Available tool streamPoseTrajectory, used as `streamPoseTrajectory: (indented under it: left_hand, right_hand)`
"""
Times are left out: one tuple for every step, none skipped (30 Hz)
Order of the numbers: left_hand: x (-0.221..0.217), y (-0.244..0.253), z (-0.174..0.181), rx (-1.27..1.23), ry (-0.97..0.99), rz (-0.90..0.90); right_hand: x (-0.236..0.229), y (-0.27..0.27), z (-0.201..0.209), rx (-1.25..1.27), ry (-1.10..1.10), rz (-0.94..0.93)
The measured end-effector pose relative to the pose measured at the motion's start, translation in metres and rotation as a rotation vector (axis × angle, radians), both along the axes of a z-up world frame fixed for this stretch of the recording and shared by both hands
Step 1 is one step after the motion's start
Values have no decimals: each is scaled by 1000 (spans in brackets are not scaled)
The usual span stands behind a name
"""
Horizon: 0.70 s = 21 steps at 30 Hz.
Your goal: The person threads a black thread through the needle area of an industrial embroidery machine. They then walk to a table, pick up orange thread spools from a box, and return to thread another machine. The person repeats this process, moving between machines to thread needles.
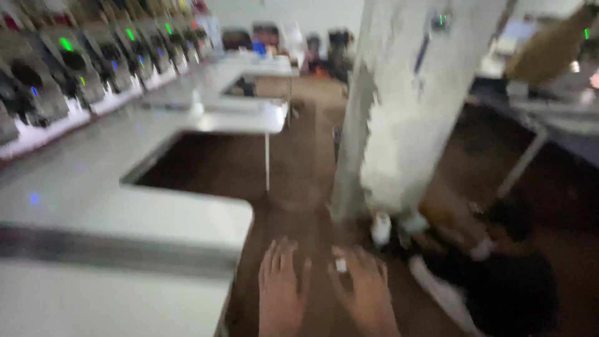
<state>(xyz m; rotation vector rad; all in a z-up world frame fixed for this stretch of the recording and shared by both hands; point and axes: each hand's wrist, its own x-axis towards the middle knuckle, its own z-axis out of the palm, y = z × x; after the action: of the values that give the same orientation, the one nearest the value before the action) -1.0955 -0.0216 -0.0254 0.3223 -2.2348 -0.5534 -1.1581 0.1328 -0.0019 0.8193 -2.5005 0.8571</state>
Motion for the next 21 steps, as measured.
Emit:
streamPoseTrajectory:
  left_hand:
    - [-39, -19, 6, -10, 32, 13]
    - [-62, -25, 3, 82, -48, 18]
    - [-84, -31, -1, 175, -127, 24]
    - [-109, -44, -2, 175, -129, 38]
    - [-133, -58, -4, 164, -140, 52]
    - [-154, -67, -7, 159, -153, 67]
    - [-174, -80, -13, 164, -159, 82]
    - [-198, -93, -18, 108, -82, 109]
    - [-222, -107, -23, 50, -5, 136]
    - [-242, -118, -19, 51, -9, 142]
    - [-263, -130, -15, 118, -66, 144]
    - [-284, -143, -11, 183, -120, 147]
    - [-311, -158, -18, 183, -120, 154]
    - [-340, -174, -25, 174, -110, 161]
    - [-368, -190, -32, 166, -100, 169]
    - [-390, -203, -34, 167, -108, 175]
    - [-412, -215, -35, 171, -129, 153]
    - [-444, -231, -30, 166, -137, 125]
    - [-472, -246, -25, 159, -132, 123]
    - [-496, -258, -24, 182, -129, 117]
    - [-520, -269, -23, 205, -126, 111]
  right_hand:
    - [-47, -18, 2, -10, 32, 13]
    - [-79, -24, -6, 50, -39, -1]
    - [-110, -29, -13, 111, -109, -14]
    - [-134, -41, -8, 110, -112, 0]
    - [-158, -53, -4, 82, -135, 21]
    - [-180, -62, -1, 60, -162, 44]
    - [-200, -72, 3, 66, -168, 59]
    - [-223, -83, 8, 95, -212, 51]
    - [-246, -95, 13, 124, -255, 44]
    - [-272, -107, 11, 126, -258, 49]
    - [-298, -119, 9, 160, -277, 52]
    - [-325, -134, 8, 193, -293, 56]
    - [-351, -147, 4, 193, -293, 63]
    - [-379, -162, 1, 211, -280, 61]
    - [-406, -177, -2, 229, -266, 60]
    - [-429, -191, -6, 231, -273, 65]
    - [-453, -205, -8, 204, -229, 76]
    - [-484, -221, -5, 168, -172, 79]
    - [-510, -238, -3, 161, -167, 78]
    - [-532, -254, -3, 143, -168, 72]
    - [-554, -269, -4, 125, -169, 66]
